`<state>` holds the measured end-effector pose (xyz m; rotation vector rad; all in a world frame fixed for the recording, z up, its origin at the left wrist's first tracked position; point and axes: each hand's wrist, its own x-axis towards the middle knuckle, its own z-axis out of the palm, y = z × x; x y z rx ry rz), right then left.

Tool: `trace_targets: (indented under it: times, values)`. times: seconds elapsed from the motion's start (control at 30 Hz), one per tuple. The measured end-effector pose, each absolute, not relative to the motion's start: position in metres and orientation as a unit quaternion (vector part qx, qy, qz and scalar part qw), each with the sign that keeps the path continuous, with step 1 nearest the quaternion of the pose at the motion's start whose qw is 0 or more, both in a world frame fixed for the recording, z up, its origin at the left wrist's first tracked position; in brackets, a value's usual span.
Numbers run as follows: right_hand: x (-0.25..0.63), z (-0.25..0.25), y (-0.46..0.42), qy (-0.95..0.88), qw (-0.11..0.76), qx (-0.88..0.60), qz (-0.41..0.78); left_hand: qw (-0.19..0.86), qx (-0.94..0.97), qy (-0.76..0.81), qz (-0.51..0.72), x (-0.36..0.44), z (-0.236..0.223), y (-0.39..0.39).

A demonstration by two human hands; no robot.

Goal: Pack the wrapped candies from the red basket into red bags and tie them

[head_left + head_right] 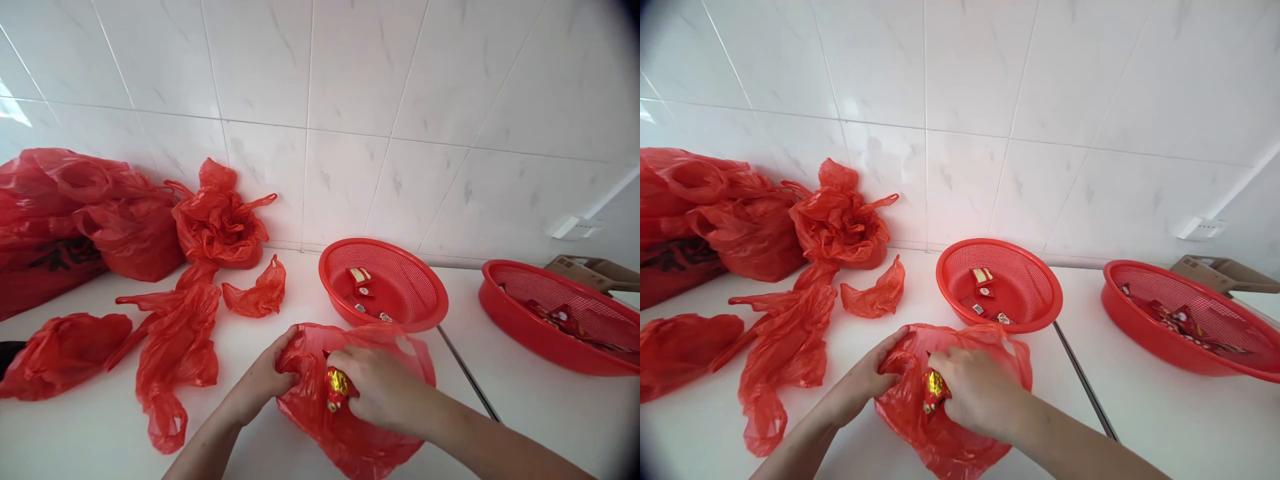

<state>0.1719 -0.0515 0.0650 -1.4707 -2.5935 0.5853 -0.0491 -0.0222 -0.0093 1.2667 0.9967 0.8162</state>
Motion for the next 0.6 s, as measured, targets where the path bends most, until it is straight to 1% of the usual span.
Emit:
trace_targets:
  times: [0.07, 0.13, 0.27, 0.33, 0.37, 0.4, 0.43, 0.53, 0.6]
  values:
    - [0.173, 0.046, -0.047, -0.853, 0.03, -0.496, 0.161, 0.654, 0.537, 0.411, 0.339, -0.054, -0.008, -0.018]
    - [0.177, 0.048, -0.045, -0.852, 0.062, -0.491, 0.17, 0.673, 0.535, 0.386, 0.334, -0.056, -0.006, -0.014]
    - [0.194, 0.092, -0.036, -0.791, 0.227, -0.526, 0.216, 0.693, 0.535, 0.336, 0.348, -0.056, -0.006, -0.007]
    - [0.211, 0.112, -0.016, -0.735, 0.297, -0.575, 0.202, 0.704, 0.526, 0.321, 0.355, -0.056, -0.01, -0.005]
    - [0.22, 0.117, -0.002, -0.715, 0.309, -0.599, 0.184, 0.709, 0.52, 0.317, 0.355, -0.055, -0.012, -0.004]
    - [0.23, 0.118, 0.013, -0.703, 0.307, -0.622, 0.159, 0.713, 0.516, 0.316, 0.355, -0.055, -0.014, -0.003]
    - [0.239, 0.115, 0.029, -0.701, 0.281, -0.639, 0.144, 0.715, 0.513, 0.316, 0.354, -0.055, -0.017, -0.003]
    - [0.262, 0.093, 0.07, -0.719, 0.107, -0.667, 0.164, 0.734, 0.505, 0.302, 0.339, -0.054, -0.023, -0.001]
    - [0.271, 0.074, 0.087, -0.722, 0.045, -0.663, 0.192, 0.759, 0.486, 0.283, 0.329, -0.053, -0.025, 0.0]
